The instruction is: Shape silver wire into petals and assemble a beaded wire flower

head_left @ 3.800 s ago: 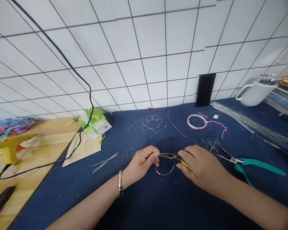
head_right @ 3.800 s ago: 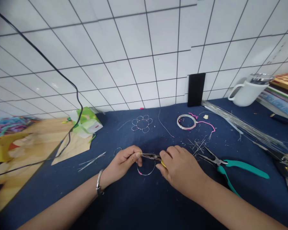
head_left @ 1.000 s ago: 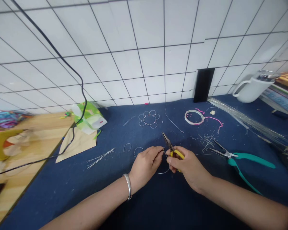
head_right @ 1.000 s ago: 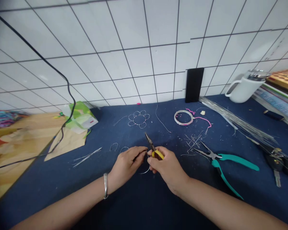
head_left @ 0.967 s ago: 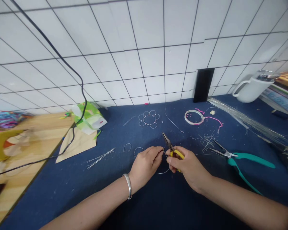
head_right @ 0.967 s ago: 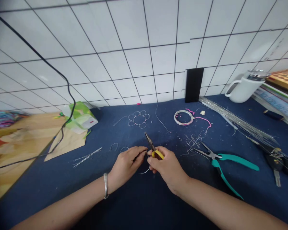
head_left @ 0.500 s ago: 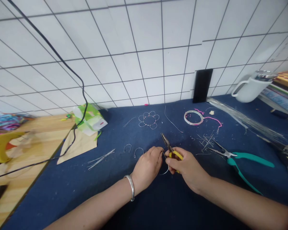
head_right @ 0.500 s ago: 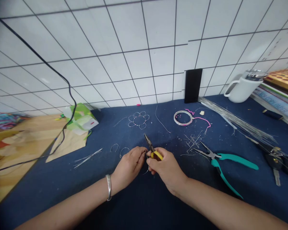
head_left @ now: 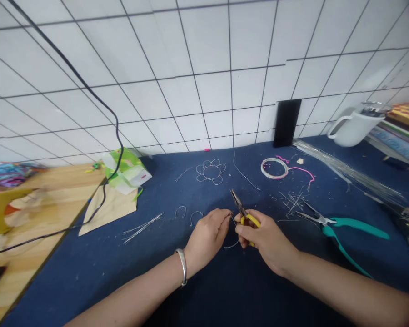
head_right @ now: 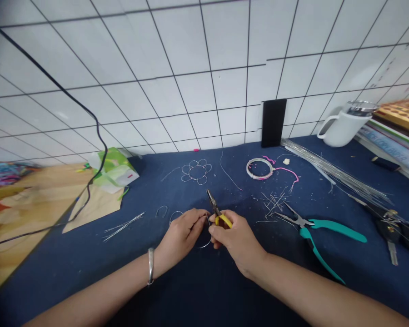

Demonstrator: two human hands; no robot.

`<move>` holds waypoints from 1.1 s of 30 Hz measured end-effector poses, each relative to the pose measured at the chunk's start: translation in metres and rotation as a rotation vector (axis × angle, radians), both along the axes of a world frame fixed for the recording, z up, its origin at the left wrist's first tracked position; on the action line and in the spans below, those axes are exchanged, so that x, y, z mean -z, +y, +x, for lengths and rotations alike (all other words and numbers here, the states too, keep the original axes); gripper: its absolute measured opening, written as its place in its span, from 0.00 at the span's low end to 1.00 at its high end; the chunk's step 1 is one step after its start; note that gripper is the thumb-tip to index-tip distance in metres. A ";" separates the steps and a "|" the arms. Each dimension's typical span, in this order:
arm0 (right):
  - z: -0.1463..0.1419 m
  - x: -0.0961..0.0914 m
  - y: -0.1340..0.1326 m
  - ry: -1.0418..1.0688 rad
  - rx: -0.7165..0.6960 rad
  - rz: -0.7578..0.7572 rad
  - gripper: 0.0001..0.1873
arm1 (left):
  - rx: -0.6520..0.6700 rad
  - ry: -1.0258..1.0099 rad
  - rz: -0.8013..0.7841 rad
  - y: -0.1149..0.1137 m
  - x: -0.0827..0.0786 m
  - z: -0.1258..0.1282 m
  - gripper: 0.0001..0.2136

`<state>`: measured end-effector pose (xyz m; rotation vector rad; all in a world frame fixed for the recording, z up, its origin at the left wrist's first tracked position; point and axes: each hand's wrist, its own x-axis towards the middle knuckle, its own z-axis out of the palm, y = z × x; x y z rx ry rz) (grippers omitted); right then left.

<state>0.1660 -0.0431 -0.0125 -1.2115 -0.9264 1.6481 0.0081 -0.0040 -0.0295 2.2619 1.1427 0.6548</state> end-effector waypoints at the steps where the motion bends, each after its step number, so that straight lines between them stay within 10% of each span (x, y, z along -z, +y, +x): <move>1: 0.001 0.000 0.000 -0.016 -0.013 0.010 0.10 | 0.003 -0.006 -0.005 0.000 -0.001 0.000 0.10; 7: 0.020 -0.005 0.004 -0.442 -0.134 0.209 0.09 | 0.005 -0.156 -0.226 0.006 -0.006 -0.010 0.10; 16: 0.048 0.006 0.020 -1.342 -0.221 0.999 0.17 | 0.070 -0.598 -0.786 0.014 -0.013 -0.019 0.10; 33: 0.047 0.010 0.016 -1.493 -0.226 1.134 0.13 | 0.084 -0.628 -0.797 0.008 -0.013 -0.015 0.10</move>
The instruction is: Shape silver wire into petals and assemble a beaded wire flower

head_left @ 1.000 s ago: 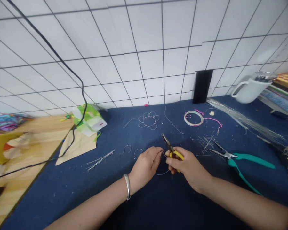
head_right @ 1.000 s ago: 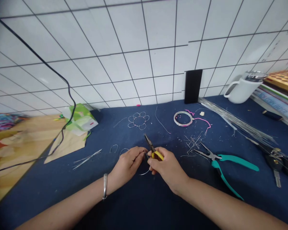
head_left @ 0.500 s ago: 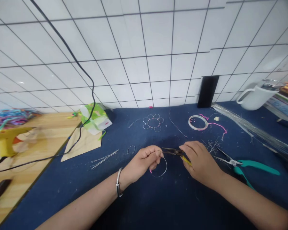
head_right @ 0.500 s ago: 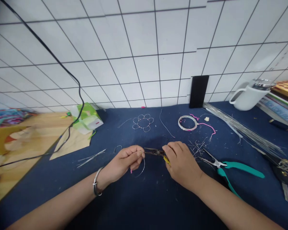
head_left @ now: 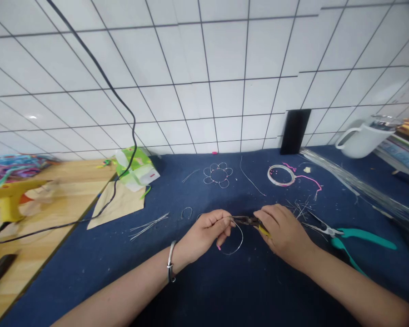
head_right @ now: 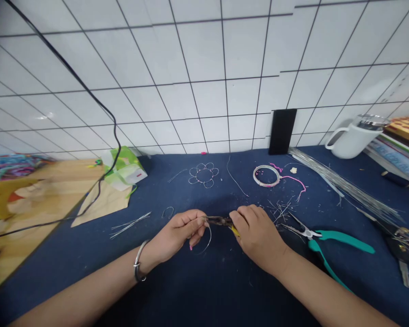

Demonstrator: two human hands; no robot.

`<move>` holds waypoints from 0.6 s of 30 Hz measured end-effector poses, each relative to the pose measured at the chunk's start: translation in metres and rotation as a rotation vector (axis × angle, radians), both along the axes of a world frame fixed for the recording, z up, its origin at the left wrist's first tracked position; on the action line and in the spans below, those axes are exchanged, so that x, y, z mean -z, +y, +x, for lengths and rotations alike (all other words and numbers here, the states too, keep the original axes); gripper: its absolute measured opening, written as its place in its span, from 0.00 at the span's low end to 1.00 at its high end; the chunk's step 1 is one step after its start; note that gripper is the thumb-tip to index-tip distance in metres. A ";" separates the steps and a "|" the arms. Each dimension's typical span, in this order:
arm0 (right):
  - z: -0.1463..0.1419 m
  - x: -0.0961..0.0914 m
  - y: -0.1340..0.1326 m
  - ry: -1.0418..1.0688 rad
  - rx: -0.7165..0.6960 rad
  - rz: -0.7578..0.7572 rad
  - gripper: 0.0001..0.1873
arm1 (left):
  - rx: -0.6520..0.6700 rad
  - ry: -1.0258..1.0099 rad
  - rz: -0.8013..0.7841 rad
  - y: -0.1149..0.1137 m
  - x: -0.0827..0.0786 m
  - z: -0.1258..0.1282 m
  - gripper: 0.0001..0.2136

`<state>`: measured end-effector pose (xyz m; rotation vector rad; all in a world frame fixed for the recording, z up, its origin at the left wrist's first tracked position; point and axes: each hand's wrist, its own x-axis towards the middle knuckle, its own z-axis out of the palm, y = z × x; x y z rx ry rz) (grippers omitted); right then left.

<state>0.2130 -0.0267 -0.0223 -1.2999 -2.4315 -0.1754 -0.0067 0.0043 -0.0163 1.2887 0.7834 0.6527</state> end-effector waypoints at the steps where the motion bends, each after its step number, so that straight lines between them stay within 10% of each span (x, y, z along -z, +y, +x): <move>1: 0.000 0.000 0.000 0.000 0.001 -0.001 0.13 | 0.005 0.013 0.005 0.000 0.000 -0.001 0.10; 18: -0.001 0.001 -0.001 0.172 -0.031 -0.134 0.12 | 0.164 0.072 0.006 0.008 -0.004 -0.011 0.11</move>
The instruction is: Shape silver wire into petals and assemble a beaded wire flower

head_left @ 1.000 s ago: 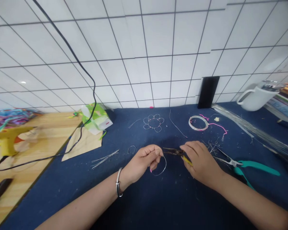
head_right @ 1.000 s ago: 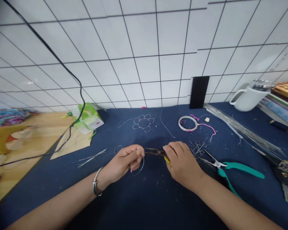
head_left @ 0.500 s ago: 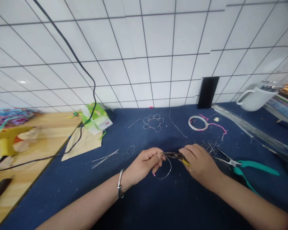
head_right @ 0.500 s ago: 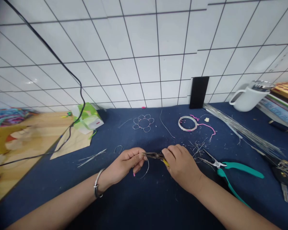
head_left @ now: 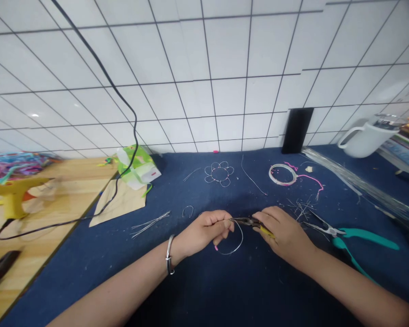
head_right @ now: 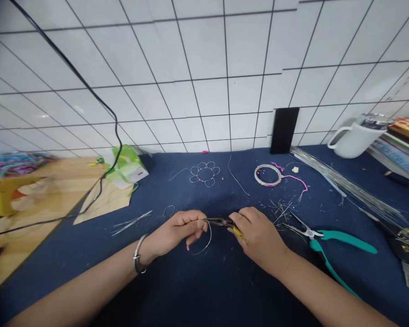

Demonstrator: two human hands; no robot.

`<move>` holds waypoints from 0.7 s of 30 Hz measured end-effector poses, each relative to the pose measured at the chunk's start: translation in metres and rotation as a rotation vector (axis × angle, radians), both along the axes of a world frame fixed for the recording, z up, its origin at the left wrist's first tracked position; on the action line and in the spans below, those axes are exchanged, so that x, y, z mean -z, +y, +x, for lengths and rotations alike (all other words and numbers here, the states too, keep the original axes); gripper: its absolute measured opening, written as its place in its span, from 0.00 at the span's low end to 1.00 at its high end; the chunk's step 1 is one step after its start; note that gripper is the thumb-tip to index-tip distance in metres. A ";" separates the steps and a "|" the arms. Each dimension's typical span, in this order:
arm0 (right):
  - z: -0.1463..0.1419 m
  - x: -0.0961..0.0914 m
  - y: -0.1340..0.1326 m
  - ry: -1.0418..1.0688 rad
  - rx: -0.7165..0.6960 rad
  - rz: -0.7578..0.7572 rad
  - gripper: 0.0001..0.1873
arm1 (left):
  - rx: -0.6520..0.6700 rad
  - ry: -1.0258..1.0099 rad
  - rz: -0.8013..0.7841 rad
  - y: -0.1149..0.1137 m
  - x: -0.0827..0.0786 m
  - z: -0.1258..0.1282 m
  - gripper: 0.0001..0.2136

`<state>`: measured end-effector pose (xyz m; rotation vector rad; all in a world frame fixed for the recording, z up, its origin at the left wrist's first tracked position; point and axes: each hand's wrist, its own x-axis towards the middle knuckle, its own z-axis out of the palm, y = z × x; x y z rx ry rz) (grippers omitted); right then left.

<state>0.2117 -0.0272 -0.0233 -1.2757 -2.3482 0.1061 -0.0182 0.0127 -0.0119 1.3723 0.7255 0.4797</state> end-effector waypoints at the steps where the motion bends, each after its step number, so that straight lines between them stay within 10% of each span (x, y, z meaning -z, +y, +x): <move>1: 0.001 -0.001 0.001 -0.010 -0.014 -0.003 0.12 | 0.021 0.001 -0.003 0.001 0.000 -0.001 0.11; 21: 0.008 -0.013 0.004 -0.212 -0.216 0.073 0.14 | 0.481 0.149 0.069 0.013 -0.005 -0.011 0.09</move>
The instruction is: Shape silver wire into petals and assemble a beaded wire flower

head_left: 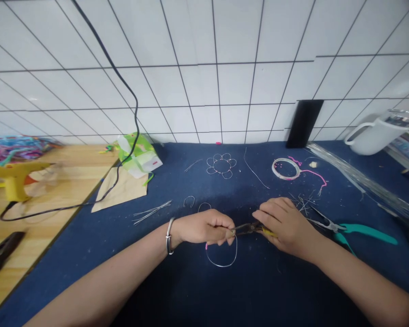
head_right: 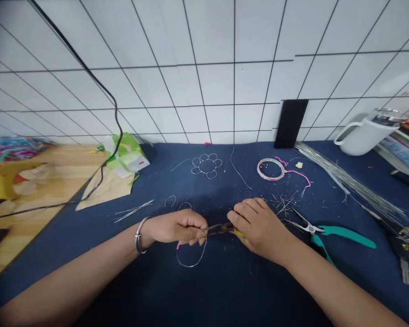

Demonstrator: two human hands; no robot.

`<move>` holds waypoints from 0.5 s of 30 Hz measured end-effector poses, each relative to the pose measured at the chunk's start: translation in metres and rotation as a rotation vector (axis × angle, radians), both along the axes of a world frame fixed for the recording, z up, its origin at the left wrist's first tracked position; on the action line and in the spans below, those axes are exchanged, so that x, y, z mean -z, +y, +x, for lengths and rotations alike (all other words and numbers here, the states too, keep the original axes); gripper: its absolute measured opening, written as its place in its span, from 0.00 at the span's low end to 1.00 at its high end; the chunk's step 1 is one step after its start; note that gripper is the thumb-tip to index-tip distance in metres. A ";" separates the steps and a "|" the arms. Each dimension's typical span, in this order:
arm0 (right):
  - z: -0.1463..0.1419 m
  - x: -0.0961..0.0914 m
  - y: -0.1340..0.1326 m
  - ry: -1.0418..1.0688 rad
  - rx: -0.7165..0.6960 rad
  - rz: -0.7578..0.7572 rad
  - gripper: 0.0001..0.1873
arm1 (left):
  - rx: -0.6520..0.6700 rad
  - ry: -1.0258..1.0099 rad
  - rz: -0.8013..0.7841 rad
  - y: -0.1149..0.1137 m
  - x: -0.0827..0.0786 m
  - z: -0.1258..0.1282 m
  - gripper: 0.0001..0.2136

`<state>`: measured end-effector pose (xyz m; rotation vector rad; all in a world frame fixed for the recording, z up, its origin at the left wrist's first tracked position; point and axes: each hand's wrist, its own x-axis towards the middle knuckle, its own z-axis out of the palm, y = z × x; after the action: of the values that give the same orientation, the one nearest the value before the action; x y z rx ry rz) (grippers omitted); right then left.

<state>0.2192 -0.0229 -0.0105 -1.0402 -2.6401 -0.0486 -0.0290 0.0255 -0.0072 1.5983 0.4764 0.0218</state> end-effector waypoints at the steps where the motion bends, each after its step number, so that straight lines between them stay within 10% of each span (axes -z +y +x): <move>1: 0.001 0.001 0.000 -0.006 -0.008 0.004 0.15 | 0.009 -0.001 0.003 0.000 0.000 0.000 0.09; 15: 0.002 0.008 0.003 0.002 -0.049 0.084 0.12 | 0.071 -0.045 -0.068 0.000 0.007 0.000 0.09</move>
<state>0.2213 -0.0198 -0.0190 -0.9472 -2.6361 -0.1458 -0.0289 0.0255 -0.0145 1.5442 0.3813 -0.0121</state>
